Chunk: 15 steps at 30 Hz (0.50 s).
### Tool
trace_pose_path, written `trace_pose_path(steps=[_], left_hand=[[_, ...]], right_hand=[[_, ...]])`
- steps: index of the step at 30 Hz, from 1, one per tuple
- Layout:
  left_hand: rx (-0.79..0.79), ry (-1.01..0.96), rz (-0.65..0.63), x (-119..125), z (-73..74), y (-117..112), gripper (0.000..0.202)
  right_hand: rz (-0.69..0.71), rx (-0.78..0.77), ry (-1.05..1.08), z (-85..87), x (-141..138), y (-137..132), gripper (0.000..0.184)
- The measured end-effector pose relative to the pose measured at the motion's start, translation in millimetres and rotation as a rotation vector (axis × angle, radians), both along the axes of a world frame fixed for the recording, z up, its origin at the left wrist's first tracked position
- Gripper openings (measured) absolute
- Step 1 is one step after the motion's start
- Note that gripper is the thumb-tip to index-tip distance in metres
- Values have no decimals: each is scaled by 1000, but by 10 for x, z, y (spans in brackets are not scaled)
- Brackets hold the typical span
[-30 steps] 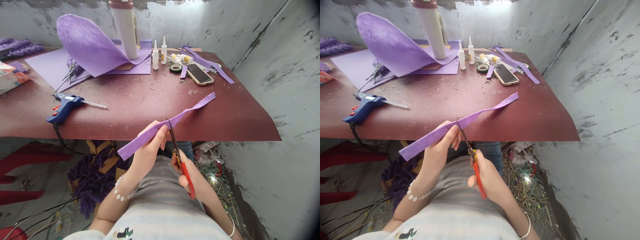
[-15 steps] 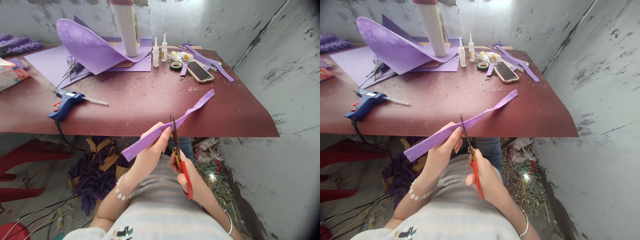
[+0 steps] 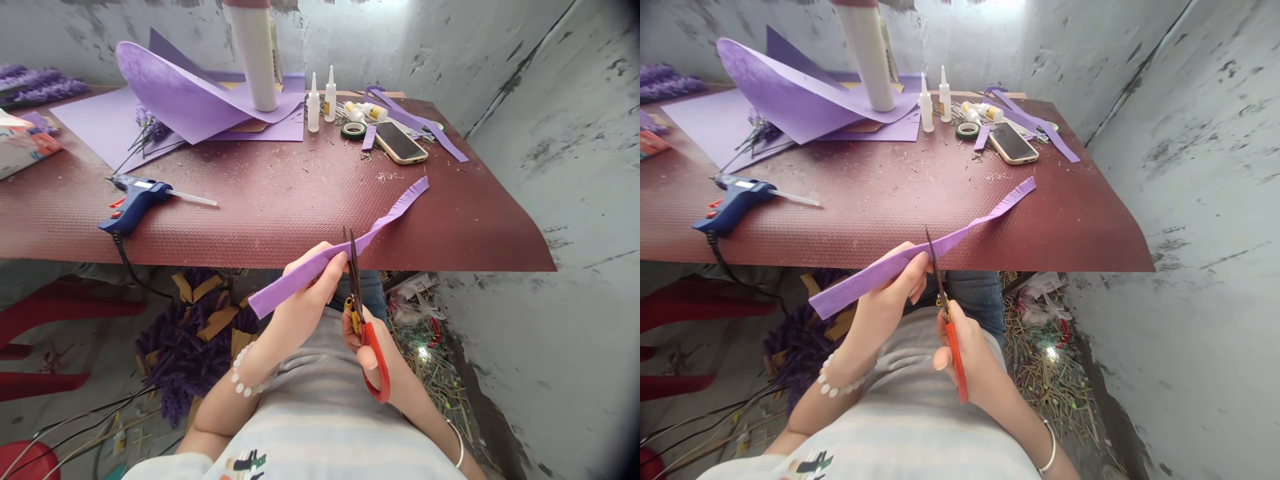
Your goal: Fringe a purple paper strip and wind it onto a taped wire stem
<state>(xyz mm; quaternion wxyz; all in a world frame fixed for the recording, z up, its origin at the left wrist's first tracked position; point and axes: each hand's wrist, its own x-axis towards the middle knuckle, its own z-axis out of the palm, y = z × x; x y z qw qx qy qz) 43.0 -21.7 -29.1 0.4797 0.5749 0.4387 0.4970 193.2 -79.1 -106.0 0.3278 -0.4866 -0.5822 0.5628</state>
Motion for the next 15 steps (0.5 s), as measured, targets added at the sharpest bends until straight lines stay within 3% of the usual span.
trace_pose_path(steps=[9,15], left_hand=[[-31,-3,-23,-29,10,13,28],[-62,-31,-46,-49,6,49,27]], right_hand=[[-13,-59,45,-93,-2,-26,30],[-13,-64,54,-119,-11,-1,35]])
